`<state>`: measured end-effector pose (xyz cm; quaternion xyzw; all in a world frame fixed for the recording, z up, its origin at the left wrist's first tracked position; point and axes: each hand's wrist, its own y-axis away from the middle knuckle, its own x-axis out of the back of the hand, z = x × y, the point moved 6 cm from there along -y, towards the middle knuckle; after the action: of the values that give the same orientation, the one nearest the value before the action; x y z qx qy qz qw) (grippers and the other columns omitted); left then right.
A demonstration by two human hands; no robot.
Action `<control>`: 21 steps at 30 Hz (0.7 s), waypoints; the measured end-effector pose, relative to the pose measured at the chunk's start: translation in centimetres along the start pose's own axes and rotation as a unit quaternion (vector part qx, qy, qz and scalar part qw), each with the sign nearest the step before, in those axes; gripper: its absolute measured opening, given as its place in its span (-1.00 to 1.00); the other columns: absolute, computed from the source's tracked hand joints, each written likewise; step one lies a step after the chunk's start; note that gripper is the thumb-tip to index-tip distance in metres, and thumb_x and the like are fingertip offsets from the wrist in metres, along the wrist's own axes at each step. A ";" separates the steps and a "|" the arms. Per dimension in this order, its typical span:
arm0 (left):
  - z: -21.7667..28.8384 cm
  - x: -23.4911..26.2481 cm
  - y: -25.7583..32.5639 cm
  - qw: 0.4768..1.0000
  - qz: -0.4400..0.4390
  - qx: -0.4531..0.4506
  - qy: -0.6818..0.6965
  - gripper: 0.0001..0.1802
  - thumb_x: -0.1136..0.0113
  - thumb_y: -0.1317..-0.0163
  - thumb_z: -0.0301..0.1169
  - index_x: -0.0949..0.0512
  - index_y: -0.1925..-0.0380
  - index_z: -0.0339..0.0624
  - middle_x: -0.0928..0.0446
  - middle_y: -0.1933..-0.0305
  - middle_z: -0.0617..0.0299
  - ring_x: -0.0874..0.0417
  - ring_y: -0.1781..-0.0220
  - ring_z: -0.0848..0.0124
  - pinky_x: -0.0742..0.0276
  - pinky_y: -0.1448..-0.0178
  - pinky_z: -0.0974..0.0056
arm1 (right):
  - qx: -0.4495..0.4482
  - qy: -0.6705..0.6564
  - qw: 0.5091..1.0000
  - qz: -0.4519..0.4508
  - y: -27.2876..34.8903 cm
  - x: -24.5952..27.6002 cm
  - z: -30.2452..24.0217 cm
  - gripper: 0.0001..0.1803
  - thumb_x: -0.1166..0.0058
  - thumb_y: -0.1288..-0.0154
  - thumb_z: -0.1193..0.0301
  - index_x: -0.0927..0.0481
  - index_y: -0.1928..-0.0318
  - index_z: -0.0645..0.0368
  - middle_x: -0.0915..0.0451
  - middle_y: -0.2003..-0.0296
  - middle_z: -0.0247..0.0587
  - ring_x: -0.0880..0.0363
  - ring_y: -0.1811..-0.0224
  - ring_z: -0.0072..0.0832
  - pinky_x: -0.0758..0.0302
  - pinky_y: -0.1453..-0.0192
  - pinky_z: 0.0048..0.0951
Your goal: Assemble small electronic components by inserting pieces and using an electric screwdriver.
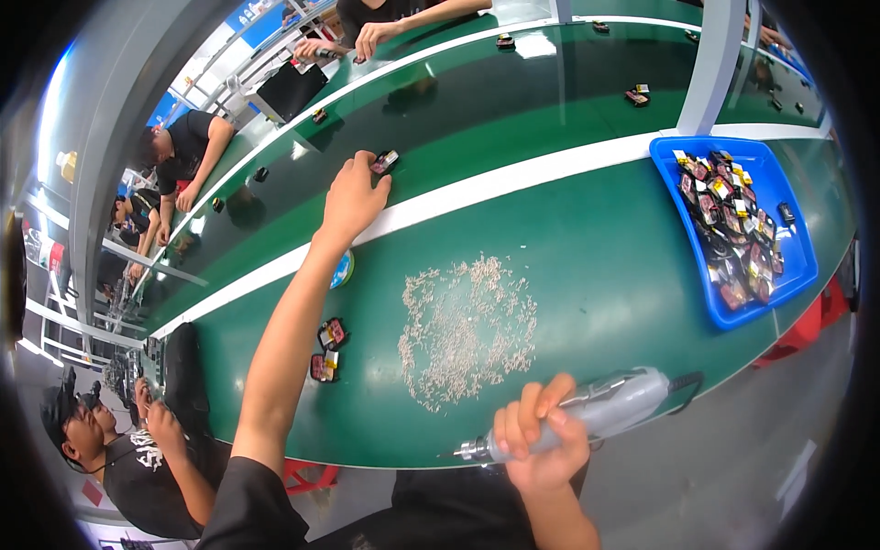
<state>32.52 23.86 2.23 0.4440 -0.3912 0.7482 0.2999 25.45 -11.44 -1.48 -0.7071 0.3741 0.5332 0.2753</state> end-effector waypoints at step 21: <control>1.4 5.1 8.7 0.991 0.043 -0.113 0.056 -0.79 -0.07 -0.18 -0.58 -0.51 0.16 -0.32 -0.53 0.25 0.05 -0.59 0.21 0.19 -0.53 0.17 0.23 | -0.029 0.008 1.000 -0.009 -0.1 -0.2 0.4 -0.88 0.14 -0.25 0.38 -0.29 0.34 0.15 -0.23 0.62 -0.31 -0.17 0.74 -0.57 -0.31 0.52 -0.40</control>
<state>24.06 18.75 4.43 0.3474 -0.4744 0.7351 0.3374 25.26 -10.99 -1.42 -0.7222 0.3542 0.5361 0.2562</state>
